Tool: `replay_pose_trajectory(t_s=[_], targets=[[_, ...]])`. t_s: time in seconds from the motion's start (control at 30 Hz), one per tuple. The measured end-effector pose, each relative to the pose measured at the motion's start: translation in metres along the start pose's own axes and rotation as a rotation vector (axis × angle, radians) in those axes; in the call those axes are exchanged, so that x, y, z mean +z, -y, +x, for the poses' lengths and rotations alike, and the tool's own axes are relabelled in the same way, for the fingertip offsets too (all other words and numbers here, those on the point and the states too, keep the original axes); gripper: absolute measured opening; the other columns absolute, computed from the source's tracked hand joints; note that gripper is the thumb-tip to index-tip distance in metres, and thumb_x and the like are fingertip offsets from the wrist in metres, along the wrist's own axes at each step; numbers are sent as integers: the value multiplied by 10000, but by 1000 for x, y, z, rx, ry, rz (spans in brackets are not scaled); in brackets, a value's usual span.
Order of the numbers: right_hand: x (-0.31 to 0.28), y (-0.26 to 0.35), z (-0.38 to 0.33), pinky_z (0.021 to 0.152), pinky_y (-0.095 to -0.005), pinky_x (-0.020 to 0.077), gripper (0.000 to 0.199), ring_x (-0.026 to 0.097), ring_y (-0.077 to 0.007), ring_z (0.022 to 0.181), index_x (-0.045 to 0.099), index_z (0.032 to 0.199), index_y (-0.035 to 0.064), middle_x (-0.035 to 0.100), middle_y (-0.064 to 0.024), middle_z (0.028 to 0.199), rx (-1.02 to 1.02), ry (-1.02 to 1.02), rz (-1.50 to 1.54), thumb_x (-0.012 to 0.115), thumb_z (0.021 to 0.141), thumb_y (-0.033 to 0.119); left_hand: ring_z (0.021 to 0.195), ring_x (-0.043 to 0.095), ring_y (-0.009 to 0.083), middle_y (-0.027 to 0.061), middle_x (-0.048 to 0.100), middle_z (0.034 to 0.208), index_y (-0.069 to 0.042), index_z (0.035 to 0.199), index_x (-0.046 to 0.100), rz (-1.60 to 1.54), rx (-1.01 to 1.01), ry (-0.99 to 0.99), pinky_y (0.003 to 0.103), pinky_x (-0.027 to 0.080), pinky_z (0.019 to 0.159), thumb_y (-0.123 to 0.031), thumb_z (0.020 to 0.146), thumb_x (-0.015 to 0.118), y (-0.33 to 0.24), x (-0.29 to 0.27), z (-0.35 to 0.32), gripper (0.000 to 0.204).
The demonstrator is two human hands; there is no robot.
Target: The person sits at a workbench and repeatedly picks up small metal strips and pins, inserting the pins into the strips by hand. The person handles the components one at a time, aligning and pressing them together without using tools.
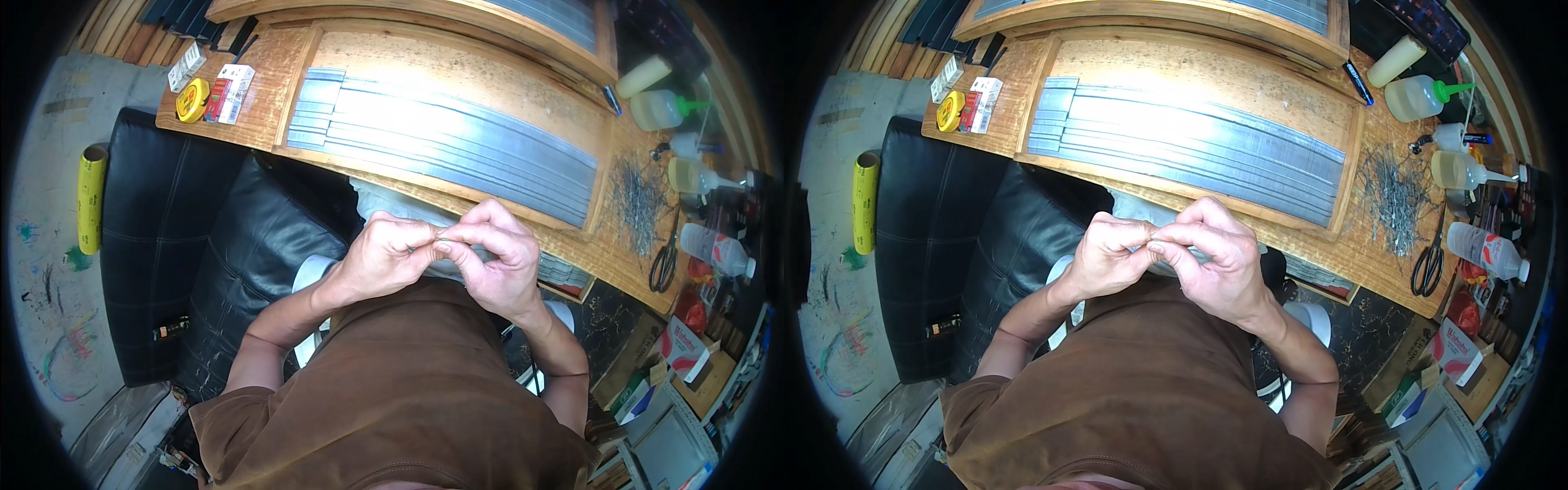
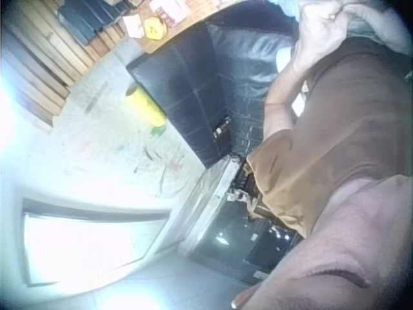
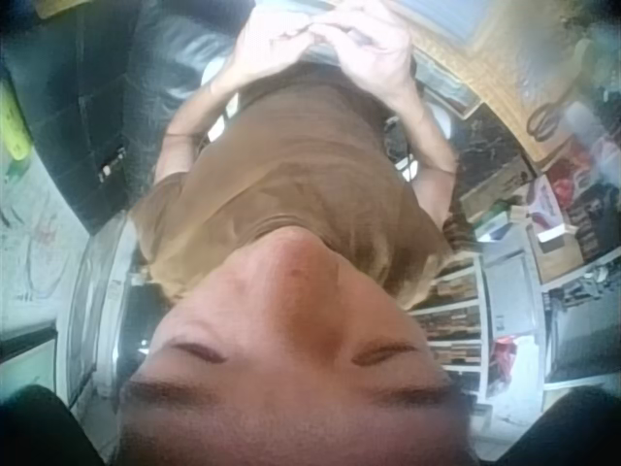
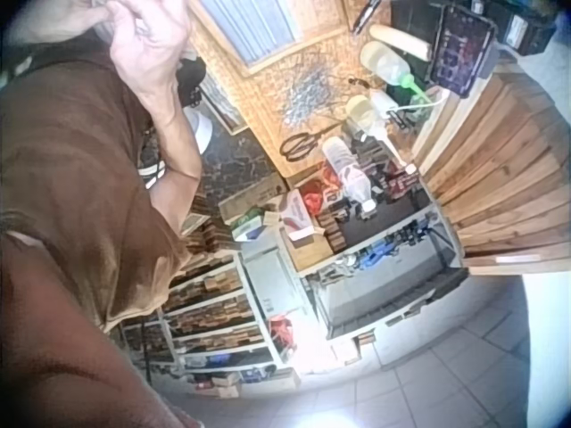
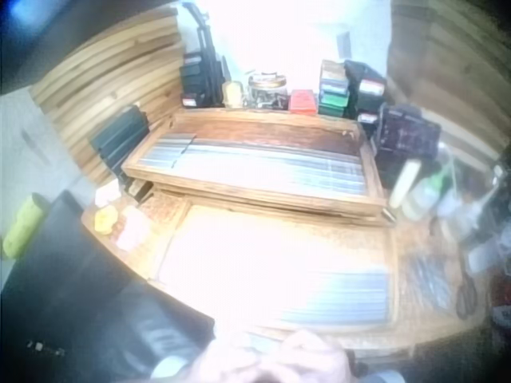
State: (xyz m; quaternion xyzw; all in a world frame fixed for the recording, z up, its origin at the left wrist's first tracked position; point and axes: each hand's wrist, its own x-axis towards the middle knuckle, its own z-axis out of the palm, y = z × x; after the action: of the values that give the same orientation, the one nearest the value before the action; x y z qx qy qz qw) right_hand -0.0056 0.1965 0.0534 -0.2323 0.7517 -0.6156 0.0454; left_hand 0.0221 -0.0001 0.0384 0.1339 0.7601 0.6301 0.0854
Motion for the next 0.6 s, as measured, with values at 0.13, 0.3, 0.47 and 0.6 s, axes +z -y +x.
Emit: replay_pose_trajectory(t_s=[0.13, 0.3, 0.47, 0.6], targets=[[0, 0, -1, 632, -270, 511, 152, 652, -156, 747, 792, 957, 13, 660, -70, 875, -18, -23, 3, 838, 819, -33, 699, 761, 190, 177, 752, 802, 14, 1016, 778, -18, -16, -5, 299, 561, 609, 8, 913, 762, -3, 1, 0, 105], [-5, -1, -3, 642, -272, 516, 144, 654, -153, 756, 790, 947, 9, 662, -70, 877, -8, -51, 11, 831, 819, -41, 764, 780, 186, 169, 791, 889, 15, 1140, 778, -56, 14, -41, 284, 593, 674, 6, 924, 758, -2, 6, 2, 217], [-43, 21, -7, 678, -267, 518, 138, 646, -136, 790, 790, 951, 3, 666, -60, 868, 47, -166, -97, 831, 825, -36, 868, 792, 193, 174, 802, 1068, 22, 1157, 781, -148, 89, -169, 282, 625, 769, 72, 900, 754, 0, 18, 7, 264], [-111, 49, -14, 705, -281, 522, 122, 657, -150, 814, 788, 947, -7, 674, -67, 876, 12, -402, -542, 828, 833, -25, 922, 793, 207, 172, 796, 1099, 23, 1158, 777, -113, 115, -138, 291, 633, 811, 82, 892, 756, 5, 15, 10, 273]])
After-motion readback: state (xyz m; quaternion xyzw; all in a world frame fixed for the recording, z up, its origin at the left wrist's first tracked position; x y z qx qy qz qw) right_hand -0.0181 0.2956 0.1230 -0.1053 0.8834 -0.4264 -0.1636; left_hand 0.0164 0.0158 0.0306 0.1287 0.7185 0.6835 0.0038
